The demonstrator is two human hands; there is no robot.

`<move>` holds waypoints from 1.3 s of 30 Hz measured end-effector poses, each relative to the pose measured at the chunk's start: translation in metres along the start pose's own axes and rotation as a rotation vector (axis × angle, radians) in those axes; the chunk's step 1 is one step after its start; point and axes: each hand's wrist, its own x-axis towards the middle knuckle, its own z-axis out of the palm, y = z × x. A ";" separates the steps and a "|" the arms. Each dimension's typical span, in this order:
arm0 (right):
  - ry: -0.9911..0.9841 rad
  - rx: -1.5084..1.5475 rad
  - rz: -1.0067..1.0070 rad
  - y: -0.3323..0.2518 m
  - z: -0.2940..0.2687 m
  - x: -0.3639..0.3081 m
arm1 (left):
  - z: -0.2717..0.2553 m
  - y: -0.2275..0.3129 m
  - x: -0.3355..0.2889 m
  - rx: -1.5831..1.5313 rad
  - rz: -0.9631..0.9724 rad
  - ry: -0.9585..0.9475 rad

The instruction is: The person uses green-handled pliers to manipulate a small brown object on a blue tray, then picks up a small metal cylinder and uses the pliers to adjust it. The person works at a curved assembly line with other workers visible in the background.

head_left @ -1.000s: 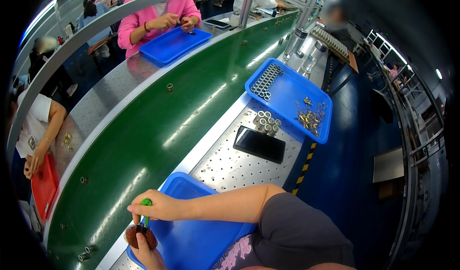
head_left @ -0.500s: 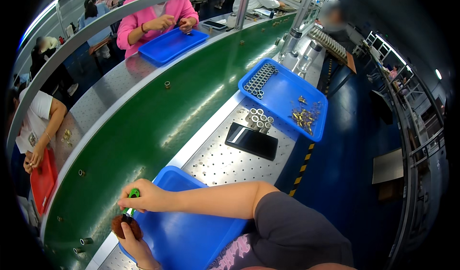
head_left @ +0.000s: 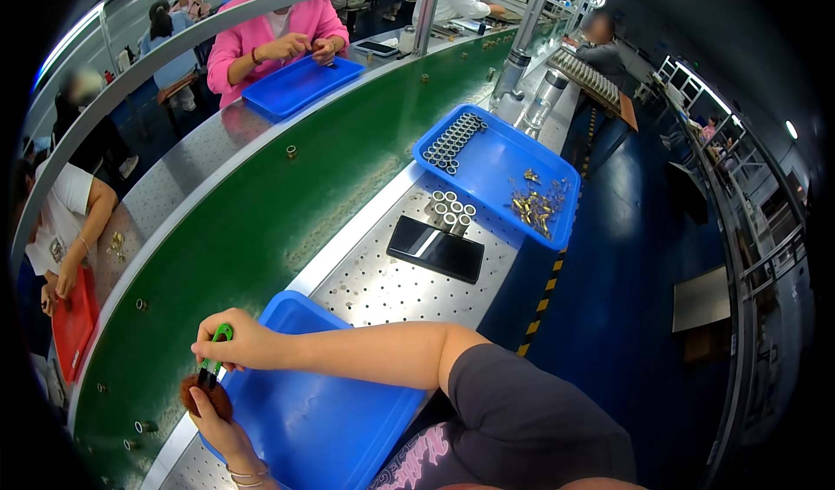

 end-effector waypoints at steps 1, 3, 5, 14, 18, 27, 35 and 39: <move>-0.002 -0.011 -0.014 0.000 0.000 0.000 | 0.000 0.000 0.000 0.002 -0.004 -0.011; -0.008 -0.032 -0.041 0.000 -0.001 0.001 | -0.001 0.000 0.000 0.008 -0.011 -0.032; -0.035 -0.049 -0.032 -0.001 0.000 0.000 | -0.003 -0.002 0.000 0.019 0.025 -0.057; -0.066 -0.032 -0.005 -0.001 0.001 0.002 | -0.006 0.000 -0.002 -0.038 -0.022 -0.095; -0.067 -0.004 0.021 0.003 0.000 0.003 | -0.012 -0.001 0.002 -0.044 -0.027 -0.126; -0.138 0.012 0.128 0.001 -0.002 0.003 | -0.002 0.008 -0.004 -0.024 -0.012 -0.149; -0.040 -0.002 0.010 0.004 -0.002 0.007 | -0.007 0.003 -0.002 0.017 -0.040 -0.022; 0.008 -0.027 -0.059 0.002 -0.002 0.005 | -0.006 0.004 -0.002 -0.002 -0.040 -0.016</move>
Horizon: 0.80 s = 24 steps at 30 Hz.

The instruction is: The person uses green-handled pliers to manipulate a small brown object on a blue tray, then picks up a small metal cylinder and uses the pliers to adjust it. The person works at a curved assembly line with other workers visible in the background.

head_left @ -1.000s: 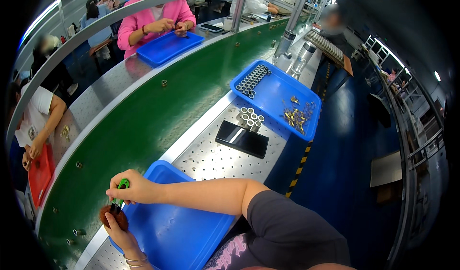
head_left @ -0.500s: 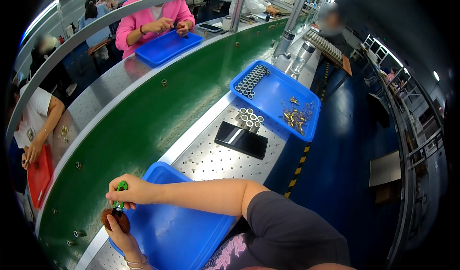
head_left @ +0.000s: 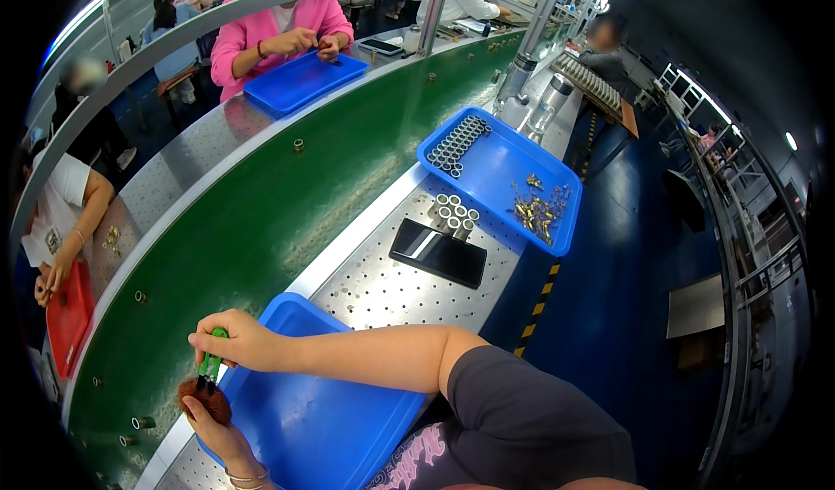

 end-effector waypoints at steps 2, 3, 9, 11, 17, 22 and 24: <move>0.008 -0.004 -0.009 0.002 -0.001 0.001 | 0.004 0.000 -0.002 -0.023 0.006 0.031; 0.011 -0.006 -0.013 0.002 -0.001 0.001 | 0.006 -0.001 -0.003 -0.034 0.009 0.048; 0.031 0.018 0.017 -0.002 -0.001 -0.001 | 0.002 0.003 -0.005 -0.020 0.013 -0.082; 0.050 0.011 -0.010 -0.002 -0.001 0.000 | 0.005 0.006 -0.006 -0.006 0.017 -0.082; 0.066 -0.016 -0.009 -0.001 -0.002 0.001 | 0.016 0.010 -0.010 0.022 0.060 0.008; 0.035 -0.015 -0.017 0.000 0.000 -0.001 | 0.017 0.010 -0.010 0.040 0.077 0.012; 0.068 -0.014 -0.049 0.001 0.000 -0.001 | 0.023 0.011 -0.012 0.042 0.088 0.046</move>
